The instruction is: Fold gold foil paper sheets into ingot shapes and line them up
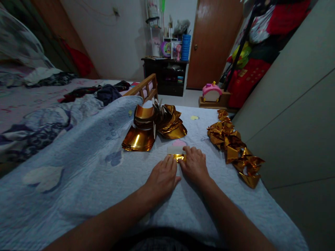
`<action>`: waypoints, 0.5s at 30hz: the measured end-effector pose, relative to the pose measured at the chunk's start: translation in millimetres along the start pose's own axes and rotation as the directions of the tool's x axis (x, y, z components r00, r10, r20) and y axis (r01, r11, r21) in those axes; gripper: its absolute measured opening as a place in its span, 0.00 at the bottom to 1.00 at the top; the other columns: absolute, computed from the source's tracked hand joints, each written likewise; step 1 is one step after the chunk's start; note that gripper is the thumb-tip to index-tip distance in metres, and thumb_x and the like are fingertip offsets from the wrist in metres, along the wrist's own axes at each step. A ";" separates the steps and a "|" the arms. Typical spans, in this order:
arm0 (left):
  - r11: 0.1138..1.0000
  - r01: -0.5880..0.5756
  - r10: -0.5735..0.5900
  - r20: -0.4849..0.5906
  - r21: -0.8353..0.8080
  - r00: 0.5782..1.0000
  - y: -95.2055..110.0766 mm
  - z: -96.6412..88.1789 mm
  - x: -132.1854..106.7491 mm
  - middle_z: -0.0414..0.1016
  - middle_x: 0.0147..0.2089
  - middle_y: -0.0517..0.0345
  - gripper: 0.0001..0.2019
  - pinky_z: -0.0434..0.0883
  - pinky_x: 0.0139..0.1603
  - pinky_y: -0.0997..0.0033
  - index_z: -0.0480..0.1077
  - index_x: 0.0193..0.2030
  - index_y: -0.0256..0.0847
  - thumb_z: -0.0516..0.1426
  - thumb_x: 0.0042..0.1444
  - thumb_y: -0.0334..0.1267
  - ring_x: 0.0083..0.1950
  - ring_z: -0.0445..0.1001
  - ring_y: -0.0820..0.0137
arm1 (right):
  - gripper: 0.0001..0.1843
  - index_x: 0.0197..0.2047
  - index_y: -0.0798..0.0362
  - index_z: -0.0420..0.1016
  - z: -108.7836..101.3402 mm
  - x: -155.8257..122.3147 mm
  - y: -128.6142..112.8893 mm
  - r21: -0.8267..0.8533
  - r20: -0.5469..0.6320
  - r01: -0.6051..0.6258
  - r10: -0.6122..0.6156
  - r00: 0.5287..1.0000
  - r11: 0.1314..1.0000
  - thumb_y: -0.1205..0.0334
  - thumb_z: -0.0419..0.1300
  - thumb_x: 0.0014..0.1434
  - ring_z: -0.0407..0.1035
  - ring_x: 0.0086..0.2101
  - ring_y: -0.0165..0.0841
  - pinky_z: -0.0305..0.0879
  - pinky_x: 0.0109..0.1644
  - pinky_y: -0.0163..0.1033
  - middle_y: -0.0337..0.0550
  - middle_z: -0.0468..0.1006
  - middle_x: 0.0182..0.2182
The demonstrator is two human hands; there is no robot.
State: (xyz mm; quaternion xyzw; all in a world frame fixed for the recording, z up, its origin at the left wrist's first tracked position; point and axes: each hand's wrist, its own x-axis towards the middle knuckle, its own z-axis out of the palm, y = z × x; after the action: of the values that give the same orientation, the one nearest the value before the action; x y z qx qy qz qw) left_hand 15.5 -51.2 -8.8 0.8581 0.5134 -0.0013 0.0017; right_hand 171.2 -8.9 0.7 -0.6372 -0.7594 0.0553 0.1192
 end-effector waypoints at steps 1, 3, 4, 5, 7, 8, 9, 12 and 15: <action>1.000 -0.011 0.011 0.004 -0.015 1.000 -0.6 -0.7 -2.0 0.58 0.72 0.30 0.30 0.64 0.69 0.51 0.62 0.69 0.27 0.55 0.65 0.45 0.74 0.58 0.47 | 0.21 0.59 0.48 0.69 -0.1 -0.6 1.9 0.007 -0.006 0.002 -0.002 1.000 1.000 0.52 0.60 0.64 0.65 0.47 0.46 0.55 0.48 0.46 0.49 0.73 0.47; 0.999 -0.025 0.025 0.010 -0.040 1.000 -1.5 -2.1 -5.2 0.55 0.73 0.29 0.34 0.62 0.69 0.50 0.60 0.70 0.29 0.56 0.64 0.51 0.74 0.56 0.46 | 0.27 0.65 0.45 0.65 -0.2 -2.0 6.7 0.022 -0.012 0.000 0.000 1.000 1.000 0.53 0.61 0.63 0.65 0.47 0.46 0.56 0.48 0.47 0.50 0.72 0.49; 0.998 -0.028 0.028 0.012 -0.049 1.000 -1.8 -2.6 -6.3 0.55 0.74 0.29 0.34 0.61 0.70 0.49 0.60 0.70 0.30 0.56 0.64 0.52 0.75 0.55 0.46 | 0.30 0.67 0.44 0.63 0.0 -2.7 9.6 0.029 -0.012 -0.003 0.003 1.000 1.000 0.53 0.62 0.63 0.64 0.47 0.46 0.56 0.48 0.47 0.50 0.71 0.50; 0.998 -0.026 0.027 0.015 -0.057 1.000 -2.1 -2.9 -7.0 0.54 0.74 0.29 0.34 0.61 0.70 0.49 0.60 0.70 0.30 0.56 0.64 0.52 0.75 0.55 0.46 | 0.33 0.69 0.42 0.61 0.2 -3.3 12.9 0.032 -0.014 -0.006 0.007 1.000 0.999 0.54 0.62 0.63 0.64 0.47 0.46 0.56 0.49 0.48 0.50 0.71 0.51; 0.997 -0.023 0.024 0.022 -0.068 0.999 -2.7 -3.1 -7.4 0.54 0.74 0.29 0.34 0.61 0.70 0.49 0.60 0.70 0.31 0.56 0.64 0.52 0.75 0.55 0.46 | 0.36 0.71 0.40 0.58 1.1 -4.1 20.5 0.036 -0.024 -0.007 0.008 1.000 0.999 0.55 0.63 0.62 0.64 0.49 0.47 0.57 0.50 0.50 0.52 0.69 0.54; 0.997 -0.023 0.025 0.023 -0.072 0.999 -3.1 -2.9 -7.3 0.54 0.74 0.29 0.34 0.60 0.70 0.49 0.60 0.70 0.31 0.56 0.64 0.52 0.75 0.54 0.46 | 0.37 0.72 0.39 0.57 1.6 -4.3 24.7 0.037 -0.033 -0.009 0.011 0.999 0.999 0.55 0.63 0.62 0.63 0.50 0.47 0.56 0.52 0.51 0.52 0.68 0.56; 0.997 -0.023 0.025 0.024 -0.076 0.999 -3.5 -2.6 -7.2 0.54 0.74 0.29 0.34 0.60 0.69 0.49 0.60 0.70 0.31 0.56 0.64 0.52 0.75 0.54 0.46 | 0.37 0.72 0.38 0.57 2.3 -4.4 29.0 0.036 -0.030 -0.014 0.015 0.999 0.999 0.55 0.63 0.62 0.63 0.51 0.49 0.56 0.53 0.52 0.52 0.67 0.58; 0.996 -0.029 0.030 0.018 -0.083 0.999 -5.0 -1.2 -7.3 0.53 0.74 0.30 0.34 0.60 0.69 0.49 0.60 0.70 0.31 0.55 0.65 0.53 0.75 0.54 0.46 | 0.38 0.73 0.37 0.56 4.4 -3.8 41.8 0.028 -0.018 -0.017 0.017 1.000 0.999 0.54 0.63 0.61 0.60 0.56 0.52 0.55 0.56 0.56 0.53 0.65 0.61; 0.996 -0.030 0.031 0.015 -0.084 0.999 -6.0 -1.0 -7.8 0.53 0.75 0.30 0.34 0.60 0.69 0.49 0.59 0.70 0.31 0.54 0.65 0.53 0.75 0.54 0.47 | 0.39 0.73 0.37 0.55 6.4 -2.5 52.8 0.020 -0.004 -0.029 0.029 1.000 0.999 0.55 0.62 0.62 0.60 0.58 0.53 0.55 0.58 0.58 0.53 0.65 0.62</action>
State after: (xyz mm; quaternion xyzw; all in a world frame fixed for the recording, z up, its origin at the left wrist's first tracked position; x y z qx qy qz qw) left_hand 6.6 -55.2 -7.8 0.8651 0.4997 0.0135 0.0419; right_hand 220.4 -1.3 -18.2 -0.6469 -0.7494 0.0634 0.1263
